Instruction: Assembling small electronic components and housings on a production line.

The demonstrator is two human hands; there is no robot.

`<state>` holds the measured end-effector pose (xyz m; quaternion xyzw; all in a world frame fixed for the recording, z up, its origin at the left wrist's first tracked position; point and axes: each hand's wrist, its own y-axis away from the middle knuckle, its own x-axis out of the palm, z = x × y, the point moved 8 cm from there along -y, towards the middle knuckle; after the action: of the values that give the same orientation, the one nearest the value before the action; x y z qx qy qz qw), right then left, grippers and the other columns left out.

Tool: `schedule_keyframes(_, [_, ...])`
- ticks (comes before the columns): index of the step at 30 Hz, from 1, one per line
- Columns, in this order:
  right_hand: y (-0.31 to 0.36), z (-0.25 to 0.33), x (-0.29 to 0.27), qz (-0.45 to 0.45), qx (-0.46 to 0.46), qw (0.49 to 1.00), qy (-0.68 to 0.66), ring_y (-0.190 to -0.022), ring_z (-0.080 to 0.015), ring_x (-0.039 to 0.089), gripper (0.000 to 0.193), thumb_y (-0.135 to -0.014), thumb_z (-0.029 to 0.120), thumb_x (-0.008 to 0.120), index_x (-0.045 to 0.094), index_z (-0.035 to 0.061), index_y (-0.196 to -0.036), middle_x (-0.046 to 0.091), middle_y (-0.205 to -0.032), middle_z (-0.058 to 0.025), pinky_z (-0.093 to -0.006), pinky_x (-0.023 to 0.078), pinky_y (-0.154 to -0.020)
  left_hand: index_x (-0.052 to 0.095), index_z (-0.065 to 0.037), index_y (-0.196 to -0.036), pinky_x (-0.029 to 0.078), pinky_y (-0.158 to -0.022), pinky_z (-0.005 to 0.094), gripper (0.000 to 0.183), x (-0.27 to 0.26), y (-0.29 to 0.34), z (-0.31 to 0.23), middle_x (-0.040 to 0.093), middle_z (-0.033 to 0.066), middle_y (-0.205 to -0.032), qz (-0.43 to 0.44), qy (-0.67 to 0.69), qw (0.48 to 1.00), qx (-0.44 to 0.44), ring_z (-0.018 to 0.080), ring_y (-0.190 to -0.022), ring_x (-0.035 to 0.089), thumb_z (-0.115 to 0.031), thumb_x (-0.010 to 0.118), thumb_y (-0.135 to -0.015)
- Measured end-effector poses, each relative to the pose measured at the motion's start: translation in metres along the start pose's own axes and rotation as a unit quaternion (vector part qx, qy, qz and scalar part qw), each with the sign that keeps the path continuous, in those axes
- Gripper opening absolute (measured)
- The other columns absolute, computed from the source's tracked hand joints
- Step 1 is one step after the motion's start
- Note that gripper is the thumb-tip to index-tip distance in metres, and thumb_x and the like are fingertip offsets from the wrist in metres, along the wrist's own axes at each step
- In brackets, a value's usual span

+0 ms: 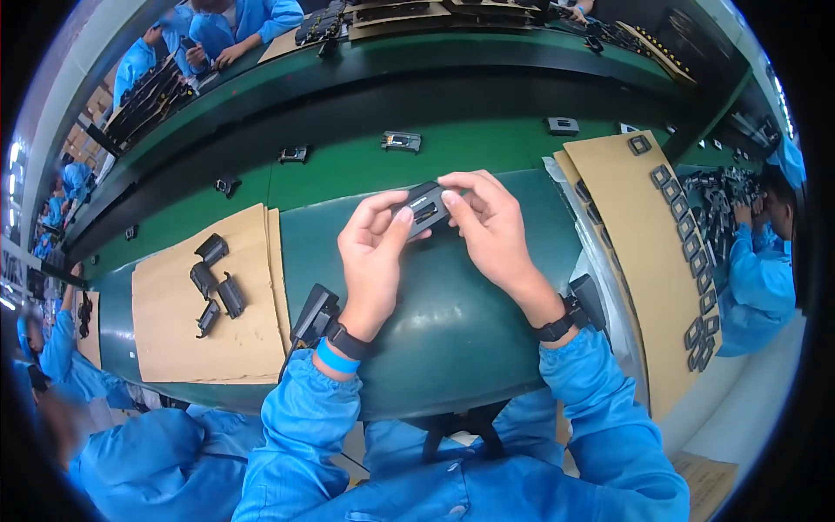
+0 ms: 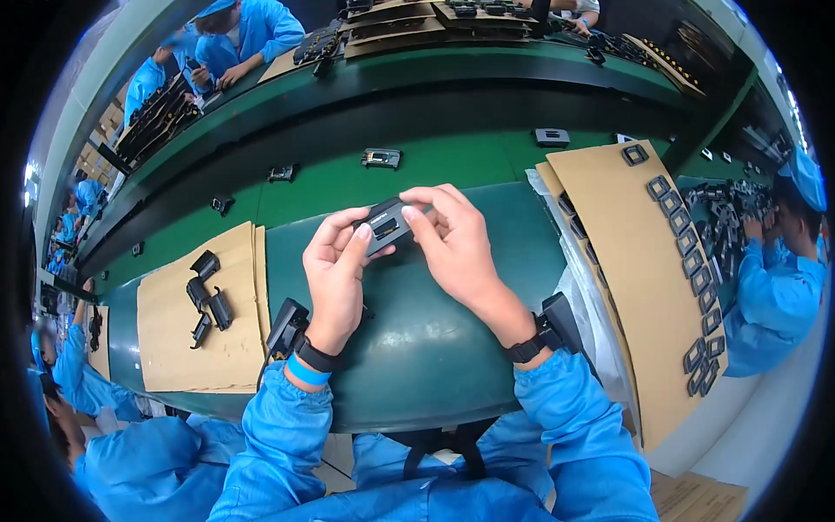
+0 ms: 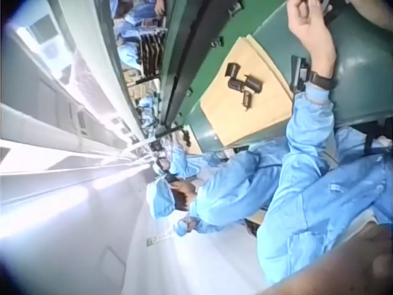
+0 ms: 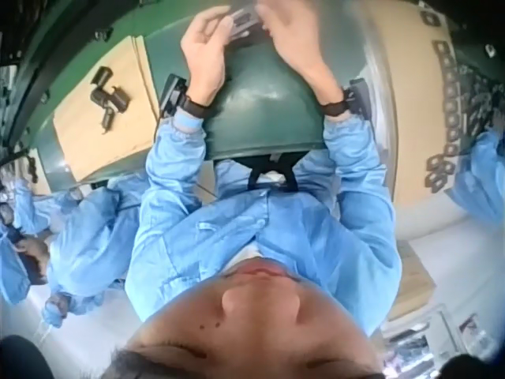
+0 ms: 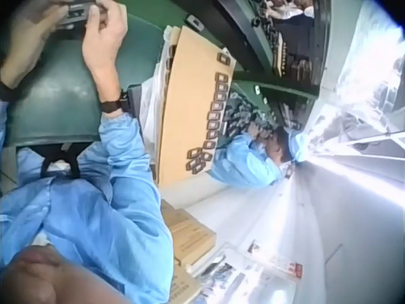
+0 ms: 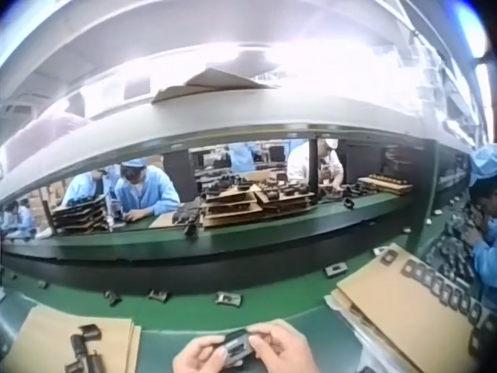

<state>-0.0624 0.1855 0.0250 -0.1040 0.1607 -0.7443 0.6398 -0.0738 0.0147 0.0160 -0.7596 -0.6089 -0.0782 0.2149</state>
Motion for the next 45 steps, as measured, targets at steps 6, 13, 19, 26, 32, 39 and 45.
schedule_keyframes(6, [0.004, 0.042, 0.012, 0.103, -0.139, 0.964, 0.204, -0.107, -0.0283, 0.067, 0.055, -0.083, 0.014, 0.086, 0.066, 0.0078, -0.134, 0.063, -0.125, -0.0091, -0.0377, 0.058, -0.084, 0.065, 0.002, -0.128, 0.062, -0.084, 0.0320, 0.023, -0.013, -0.001, 0.004, 0.075, 0.0117, -0.114, -0.021, -0.011, 1.000, -0.020, 0.0138, -0.101, 0.072, -0.005, 0.060, -0.106])
schedule_keyframes(13, [0.007, 0.037, 0.010, 0.098, -0.179, 0.946, 0.253, -0.107, -0.0323, 0.068, 0.046, -0.081, 0.009, 0.086, 0.070, 0.0051, -0.124, 0.066, -0.121, -0.0107, -0.0401, 0.059, -0.088, 0.065, 0.003, -0.125, 0.058, -0.089, 0.0292, 0.022, -0.015, -0.002, 0.008, 0.075, 0.0111, -0.111, -0.001, -0.033, 0.999, -0.023, 0.0140, -0.103, 0.070, -0.008, 0.065, -0.105])
schedule_keyframes(19, [0.005, 0.034, 0.005, 0.085, -0.169, 0.954, 0.233, -0.101, -0.0317, 0.070, 0.044, -0.081, 0.010, 0.086, 0.072, 0.0046, -0.122, 0.068, -0.117, -0.0106, -0.0388, 0.060, -0.086, 0.065, 0.004, -0.125, 0.058, -0.090, 0.0300, 0.023, -0.009, -0.001, 0.005, 0.075, 0.0120, -0.114, 0.009, -0.037, 0.999, -0.020, 0.0144, -0.104, 0.070, -0.007, 0.064, -0.105])
schedule_keyframes(26, [0.006, 0.038, 0.007, 0.089, -0.193, 0.946, 0.246, -0.099, -0.0298, 0.071, 0.045, -0.080, 0.011, 0.088, 0.073, 0.0050, -0.121, 0.068, -0.116, -0.0100, -0.0379, 0.060, -0.084, 0.064, 0.005, -0.127, 0.055, -0.092, 0.0266, 0.024, -0.009, -0.001, -0.001, 0.074, 0.0118, -0.116, 0.010, -0.073, 0.997, -0.003, 0.0130, -0.105, 0.069, -0.005, 0.063, -0.106])
schedule_keyframes(32, [0.007, 0.038, 0.009, 0.100, -0.182, 0.947, 0.246, -0.095, -0.0287, 0.071, 0.044, -0.080, 0.012, 0.088, 0.073, 0.0055, -0.121, 0.067, -0.115, -0.0095, -0.0372, 0.060, -0.081, 0.064, 0.006, -0.127, 0.055, -0.092, 0.0268, 0.023, -0.007, 0.002, -0.005, 0.074, 0.0114, -0.115, 0.015, -0.109, 0.994, 0.016, 0.0133, -0.106, 0.069, -0.003, 0.062, -0.105])
schedule_keyframes(39, [0.008, 0.034, 0.008, 0.074, -0.193, 0.944, 0.257, -0.092, -0.0281, 0.071, 0.045, -0.080, 0.012, 0.087, 0.074, 0.0070, -0.123, 0.066, -0.114, -0.0092, -0.0378, 0.060, -0.079, 0.064, 0.006, -0.129, 0.056, -0.094, 0.0288, 0.025, -0.006, 0.000, 0.002, 0.075, 0.0129, -0.118, 0.014, -0.073, 0.997, -0.006, 0.0146, -0.107, 0.070, -0.003, 0.061, -0.106])
schedule_keyframes(45, [0.002, 0.021, 0.011, 0.123, -0.084, 0.980, 0.135, -0.085, -0.0183, 0.065, 0.041, -0.092, 0.005, 0.077, 0.071, 0.0071, -0.133, 0.066, -0.106, -0.0089, -0.0307, 0.056, -0.075, 0.062, 0.003, -0.135, 0.059, -0.099, 0.0361, 0.029, -0.013, -0.003, 0.005, 0.074, 0.0131, -0.121, 0.000, 0.013, 0.999, -0.041, 0.0183, -0.110, 0.072, -0.003, 0.056, -0.107])
